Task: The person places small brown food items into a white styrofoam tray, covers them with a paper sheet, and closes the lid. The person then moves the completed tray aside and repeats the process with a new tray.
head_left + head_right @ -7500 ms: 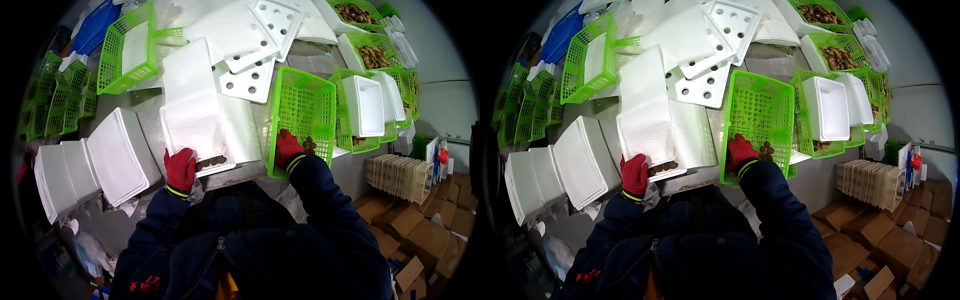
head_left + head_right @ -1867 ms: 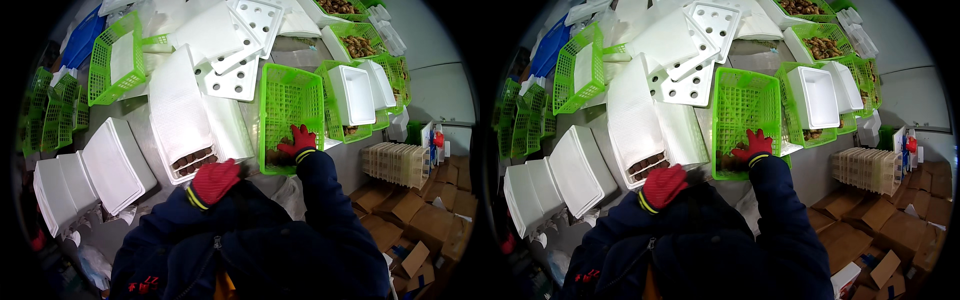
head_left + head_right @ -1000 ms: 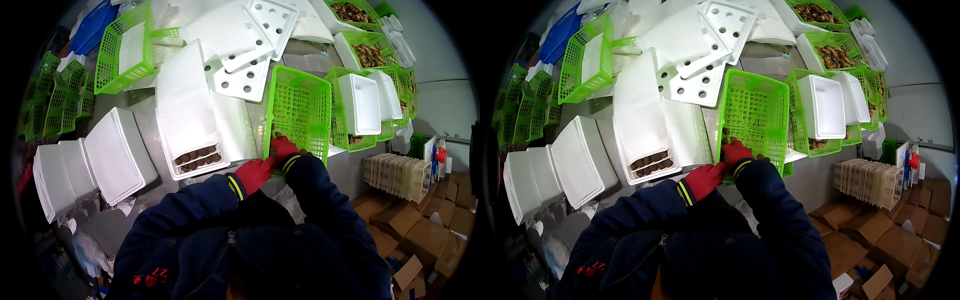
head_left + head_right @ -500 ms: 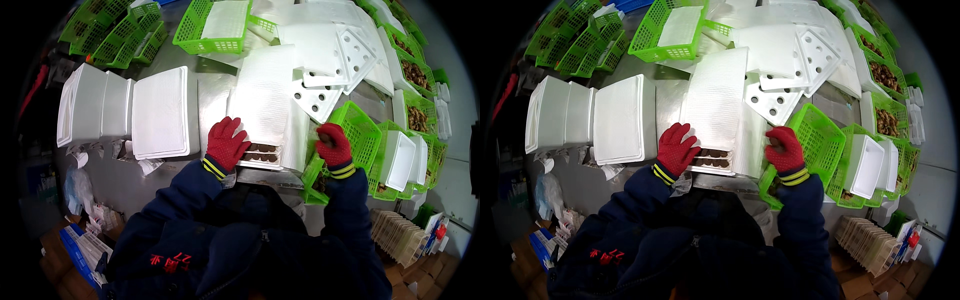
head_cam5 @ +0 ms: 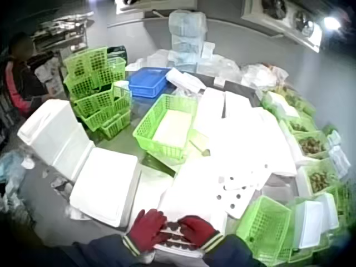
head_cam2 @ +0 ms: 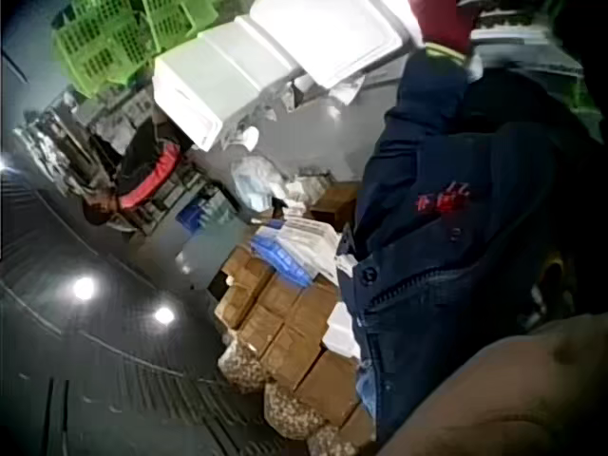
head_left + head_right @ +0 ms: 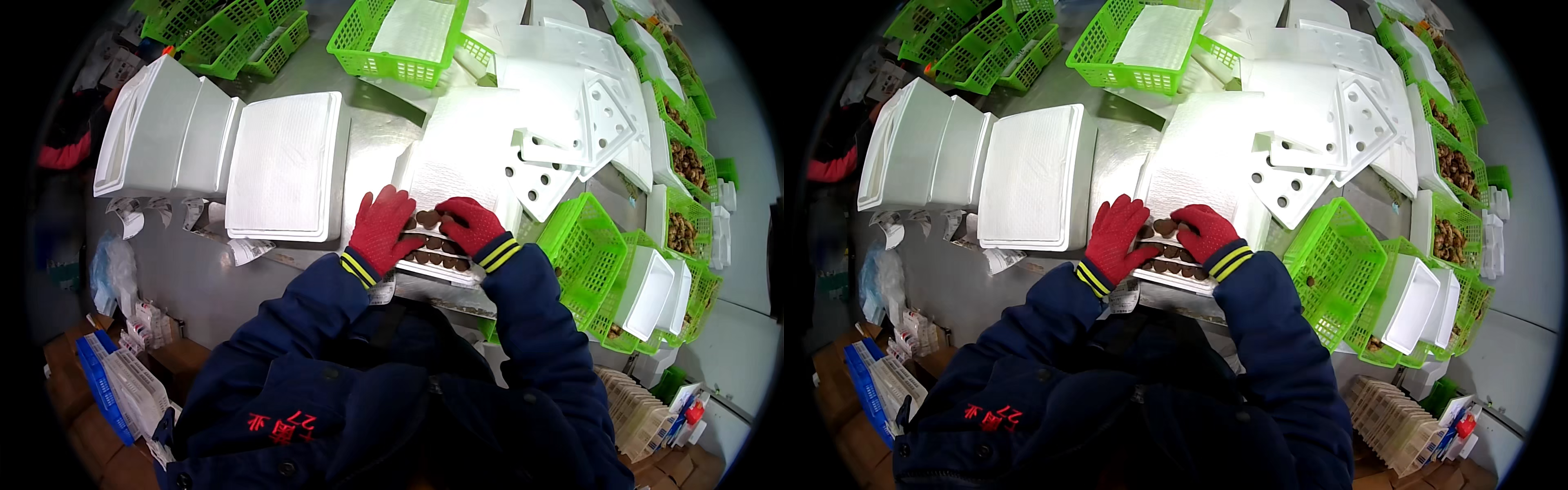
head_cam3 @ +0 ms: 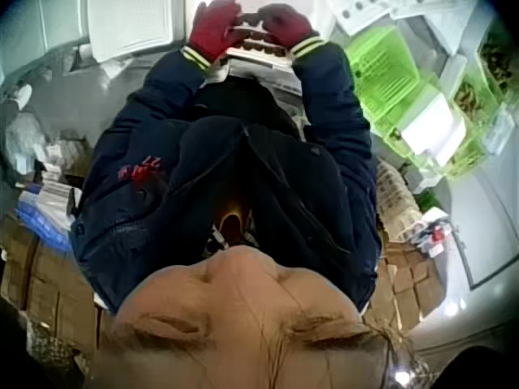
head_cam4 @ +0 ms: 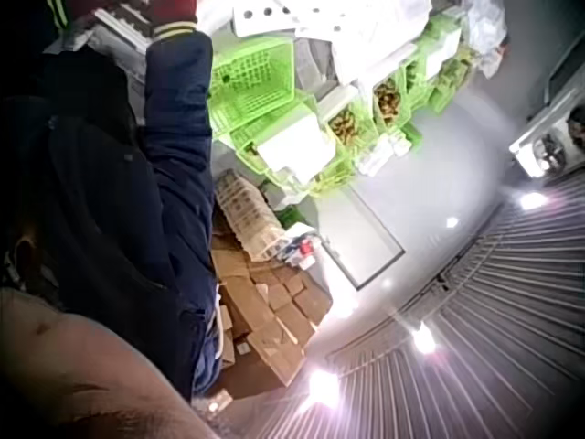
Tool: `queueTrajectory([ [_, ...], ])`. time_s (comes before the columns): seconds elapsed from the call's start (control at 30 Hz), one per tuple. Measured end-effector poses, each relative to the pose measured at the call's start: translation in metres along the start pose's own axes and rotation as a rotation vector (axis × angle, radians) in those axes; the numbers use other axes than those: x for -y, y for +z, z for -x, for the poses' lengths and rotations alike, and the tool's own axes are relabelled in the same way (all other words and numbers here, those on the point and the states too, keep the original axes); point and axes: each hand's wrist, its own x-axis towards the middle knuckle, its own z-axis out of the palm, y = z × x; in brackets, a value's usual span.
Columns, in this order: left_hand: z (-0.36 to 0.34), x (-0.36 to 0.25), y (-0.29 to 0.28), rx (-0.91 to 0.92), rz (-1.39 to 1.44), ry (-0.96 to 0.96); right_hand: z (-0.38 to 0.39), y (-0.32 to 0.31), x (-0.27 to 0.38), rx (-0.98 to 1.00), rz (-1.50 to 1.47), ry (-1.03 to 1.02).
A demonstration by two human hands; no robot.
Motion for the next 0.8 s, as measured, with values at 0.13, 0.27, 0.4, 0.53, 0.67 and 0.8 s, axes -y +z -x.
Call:
queueTrajectory([
  [0.13,-0.019,-0.008,-0.011,0.101,-0.081,0.086,0.014,-0.015,0.000,0.034,0.222,-0.012],
  [0.27,-0.037,-0.016,-0.011,0.144,-0.154,0.176,0.026,-0.017,-0.003,0.035,0.412,0.011],
  [0.4,-0.053,-0.025,-0.004,0.183,-0.029,0.325,0.033,-0.015,-0.004,-0.067,0.487,0.019],
  [0.53,-0.057,-0.022,0.010,0.228,0.131,0.248,0.024,-0.005,0.000,0.030,0.434,0.064],
  [0.67,-0.062,-0.022,0.009,0.251,0.393,0.251,0.025,-0.009,0.001,0.024,0.384,0.171],
  [0.8,-0.066,-0.022,0.015,0.319,0.401,0.198,0.029,-0.012,-0.001,0.029,0.375,0.186],
])
